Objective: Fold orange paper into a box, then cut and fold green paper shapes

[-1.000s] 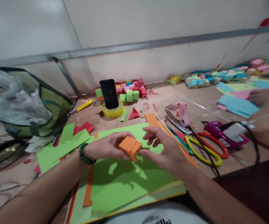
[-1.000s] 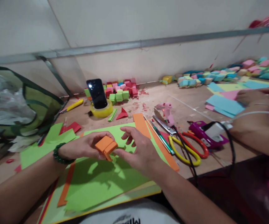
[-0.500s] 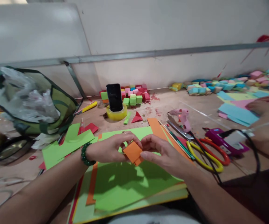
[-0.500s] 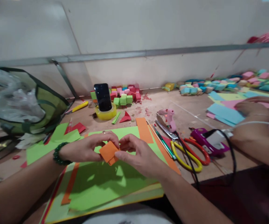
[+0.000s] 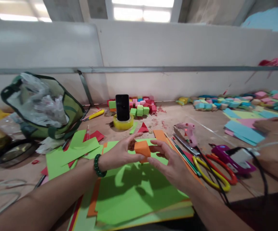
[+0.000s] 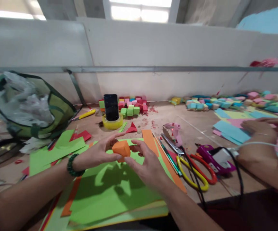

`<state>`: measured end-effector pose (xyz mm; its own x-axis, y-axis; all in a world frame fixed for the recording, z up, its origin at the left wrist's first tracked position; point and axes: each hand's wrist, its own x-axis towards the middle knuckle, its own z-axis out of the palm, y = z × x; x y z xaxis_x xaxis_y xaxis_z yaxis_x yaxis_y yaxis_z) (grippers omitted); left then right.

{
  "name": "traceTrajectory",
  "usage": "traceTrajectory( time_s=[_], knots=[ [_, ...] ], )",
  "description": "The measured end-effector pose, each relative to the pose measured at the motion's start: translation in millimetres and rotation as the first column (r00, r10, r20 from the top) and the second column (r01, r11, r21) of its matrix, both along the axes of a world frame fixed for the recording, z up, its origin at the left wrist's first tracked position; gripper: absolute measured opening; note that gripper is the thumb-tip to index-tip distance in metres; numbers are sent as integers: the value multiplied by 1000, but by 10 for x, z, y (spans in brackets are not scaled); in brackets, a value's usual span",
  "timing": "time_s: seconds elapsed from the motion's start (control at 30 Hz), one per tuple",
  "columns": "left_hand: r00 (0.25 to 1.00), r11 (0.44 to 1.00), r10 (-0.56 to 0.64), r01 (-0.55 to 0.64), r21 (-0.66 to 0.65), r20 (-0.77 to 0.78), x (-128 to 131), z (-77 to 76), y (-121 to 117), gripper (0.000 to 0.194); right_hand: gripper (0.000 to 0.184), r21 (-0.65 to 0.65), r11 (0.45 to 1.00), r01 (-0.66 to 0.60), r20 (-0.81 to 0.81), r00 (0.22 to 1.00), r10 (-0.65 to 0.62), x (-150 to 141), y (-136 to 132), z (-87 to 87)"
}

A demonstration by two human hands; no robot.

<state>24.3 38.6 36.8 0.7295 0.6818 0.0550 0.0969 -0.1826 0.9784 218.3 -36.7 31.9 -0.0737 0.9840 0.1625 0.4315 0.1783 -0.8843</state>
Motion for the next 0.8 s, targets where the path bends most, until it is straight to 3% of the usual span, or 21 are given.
traceTrajectory(
  time_s=[0.13, 0.33, 0.43, 0.53, 0.6, 0.7, 0.8],
  knots=[
    [985, 950, 104, -58, 307, -136, -7, 46, -42, 83, 54, 82, 995, -64, 162, 985, 50, 40, 51, 95],
    [992, 921, 90, -49, 386, -88, -2, 83, -93, 92, 55, 77, 974, -212, 299, 937, 181, 20, 147, 293],
    [988, 897, 148, -152, 415, 41, -48, 20, 7, 89, 49, 82, 967, -243, 299, 931, 209, 86, 322, 485],
    [908, 826, 361, -418, 379, 215, -109, -141, 201, 72, 45, 116, 984, -138, 333, 938, 93, 295, 720, 757],
    [842, 768, 484, -539, 345, 238, -139, -282, 341, 63, 36, 89, 996, -14, 374, 927, -20, 484, 1089, 917],
    [799, 708, 571, -596, 380, 190, -155, -475, 506, 54, 32, 14, 996, 91, 438, 895, -88, 741, 1657, 1014],
    [805, 702, 564, -584, 408, 183, -149, -596, 586, 47, 28, -105, 983, 153, 523, 849, -76, 881, 2097, 926]
  ],
)
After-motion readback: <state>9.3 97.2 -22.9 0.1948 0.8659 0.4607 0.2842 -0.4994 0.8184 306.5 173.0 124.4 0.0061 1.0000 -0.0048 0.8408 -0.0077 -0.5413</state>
